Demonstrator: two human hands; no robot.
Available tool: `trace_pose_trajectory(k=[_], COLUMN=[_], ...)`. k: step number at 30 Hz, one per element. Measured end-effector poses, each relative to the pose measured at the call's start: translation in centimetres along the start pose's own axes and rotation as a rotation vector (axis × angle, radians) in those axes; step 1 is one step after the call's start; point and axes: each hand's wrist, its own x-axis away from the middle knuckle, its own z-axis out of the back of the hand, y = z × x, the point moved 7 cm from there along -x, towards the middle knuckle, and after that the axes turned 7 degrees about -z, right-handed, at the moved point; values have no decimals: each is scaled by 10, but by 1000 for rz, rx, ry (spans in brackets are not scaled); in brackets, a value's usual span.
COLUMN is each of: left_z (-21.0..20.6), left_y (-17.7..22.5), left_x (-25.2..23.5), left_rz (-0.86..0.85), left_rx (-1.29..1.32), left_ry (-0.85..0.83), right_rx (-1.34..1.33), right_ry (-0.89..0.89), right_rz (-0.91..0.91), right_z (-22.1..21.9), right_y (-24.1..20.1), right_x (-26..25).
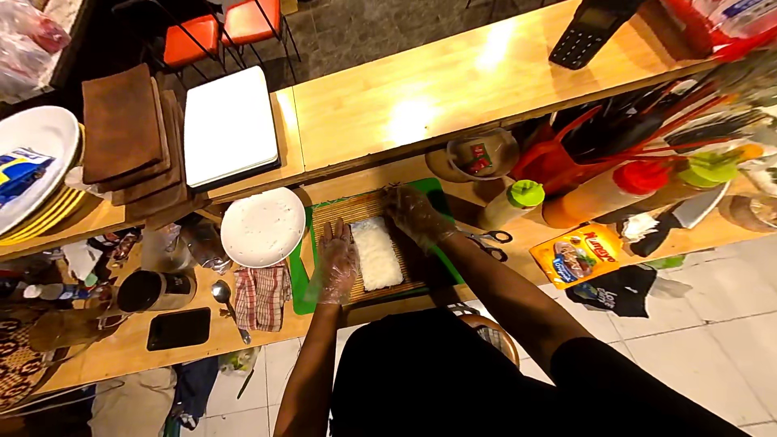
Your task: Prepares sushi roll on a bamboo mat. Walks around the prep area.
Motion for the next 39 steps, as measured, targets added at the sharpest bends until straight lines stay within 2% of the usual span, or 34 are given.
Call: trace_pose_trajectory(k=[4, 6, 10, 22, 26, 28, 39], left_z=[-2, -3, -7, -8, -9, -8, -7], left_y=[1, 1, -1, -1, -2, -1, -1], left_x=[-1, 0, 0, 0, -1, 0, 0], left_rz=[-2, -7, -8, -2, -4, -5, -13], left_rx=[-39, -38, -5, 7, 32, 31, 2], left_ry=[-8, 14, 1, 32, 30, 32, 33], right_rx=[92, 50, -93, 67, -29, -49, 10], right_ry=[-40, -86, -51, -18, 55, 82, -60], right_rz=[116, 171, 264, 194, 4, -36, -43], right_z=[-22, -31, -22, -29, -16, -12, -19], right_y=[-11, -12, -12, -9, 4, 9, -9], right_x=[3, 3, -2, 3, -5, -9, -11])
